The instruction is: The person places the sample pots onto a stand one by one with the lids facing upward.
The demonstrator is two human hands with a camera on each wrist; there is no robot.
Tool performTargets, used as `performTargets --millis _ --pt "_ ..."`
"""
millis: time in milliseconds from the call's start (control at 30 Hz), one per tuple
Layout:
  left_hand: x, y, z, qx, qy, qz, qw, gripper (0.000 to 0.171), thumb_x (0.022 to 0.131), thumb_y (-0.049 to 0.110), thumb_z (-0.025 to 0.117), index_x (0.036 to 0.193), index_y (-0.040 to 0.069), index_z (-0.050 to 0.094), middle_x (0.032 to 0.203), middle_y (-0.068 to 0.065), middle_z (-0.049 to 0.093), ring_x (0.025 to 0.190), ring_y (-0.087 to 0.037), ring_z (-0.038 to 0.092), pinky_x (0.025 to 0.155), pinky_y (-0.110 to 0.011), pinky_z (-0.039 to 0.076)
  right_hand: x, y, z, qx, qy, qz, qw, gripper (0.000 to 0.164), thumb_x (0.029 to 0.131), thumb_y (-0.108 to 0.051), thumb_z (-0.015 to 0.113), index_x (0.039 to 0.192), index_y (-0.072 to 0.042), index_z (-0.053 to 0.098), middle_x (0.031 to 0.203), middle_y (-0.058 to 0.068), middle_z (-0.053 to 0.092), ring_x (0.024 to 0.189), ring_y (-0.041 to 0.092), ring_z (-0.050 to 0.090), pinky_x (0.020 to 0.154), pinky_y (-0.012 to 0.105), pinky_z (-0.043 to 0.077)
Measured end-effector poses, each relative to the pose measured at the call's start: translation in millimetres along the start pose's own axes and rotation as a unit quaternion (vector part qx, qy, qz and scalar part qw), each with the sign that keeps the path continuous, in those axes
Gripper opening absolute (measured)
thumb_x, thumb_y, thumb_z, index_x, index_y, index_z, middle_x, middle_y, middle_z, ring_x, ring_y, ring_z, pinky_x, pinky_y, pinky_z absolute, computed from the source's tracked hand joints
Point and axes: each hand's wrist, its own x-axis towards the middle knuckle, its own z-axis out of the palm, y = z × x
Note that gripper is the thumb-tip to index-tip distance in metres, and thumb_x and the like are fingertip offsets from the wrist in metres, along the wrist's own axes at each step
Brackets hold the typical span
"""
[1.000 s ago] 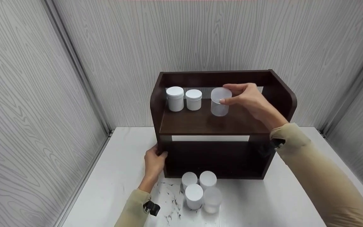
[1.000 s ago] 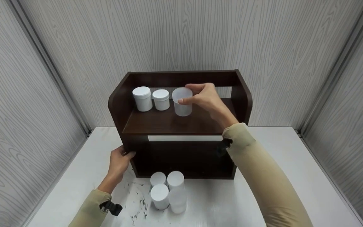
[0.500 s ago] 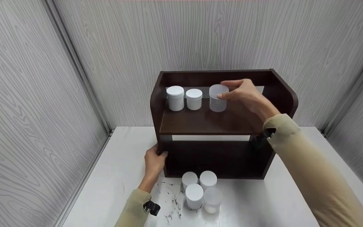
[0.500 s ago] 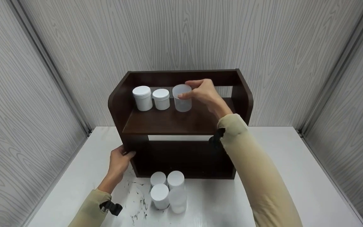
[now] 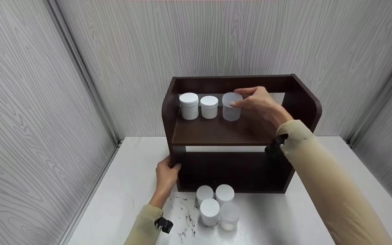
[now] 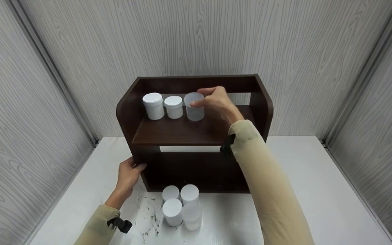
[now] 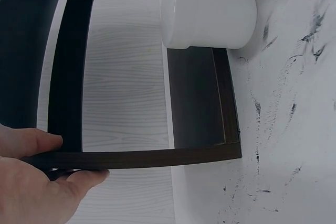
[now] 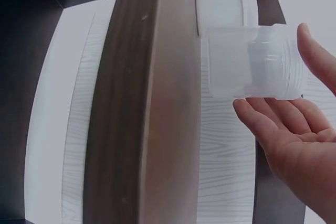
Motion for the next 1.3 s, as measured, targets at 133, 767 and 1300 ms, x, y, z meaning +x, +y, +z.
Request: performTargets --millis 133,767,1300 --pt "0.3 0.4 0.7 -0.001 0.002 -0.002 1.0000 0.050 0.095 -0.005 0.062 0.143 -0.015 0.054 0.132 -0.031 0.066 0.126 -0.041 0.063 0.106 -0.050 0.051 3 2 -2 0.009 -0.001 0.011 1.000 0.065 0.082 -0.004 0.090 0.142 -0.001 0.065 0.111 0.008 0.073 0.092 0.010 0.068 0.094 0.034 0.057" --pt "-1.5 2.2 0.5 0.011 -0.004 -0.009 0.9999 0.045 0.097 -0.003 0.062 0.139 -0.016 0.057 0.131 -0.031 0.066 0.124 -0.041 0.064 0.104 -0.051 0.052 11 5 -3 0.032 -0.008 0.053 0.998 0.068 0.087 -0.003 0.086 0.149 -0.003 0.059 0.132 0.015 0.065 0.099 0.013 0.067 0.102 0.037 0.054" --pt "-3.2 3.2 1.0 0.001 -0.001 -0.004 1.0000 0.045 0.094 -0.004 0.063 0.137 -0.016 0.058 0.127 -0.030 0.068 0.122 -0.042 0.065 0.102 -0.051 0.053 20 5 -3 0.067 -0.021 0.064 0.995 0.068 0.087 0.001 0.085 0.149 -0.002 0.057 0.133 0.015 0.064 0.101 0.014 0.067 0.104 0.037 0.052"
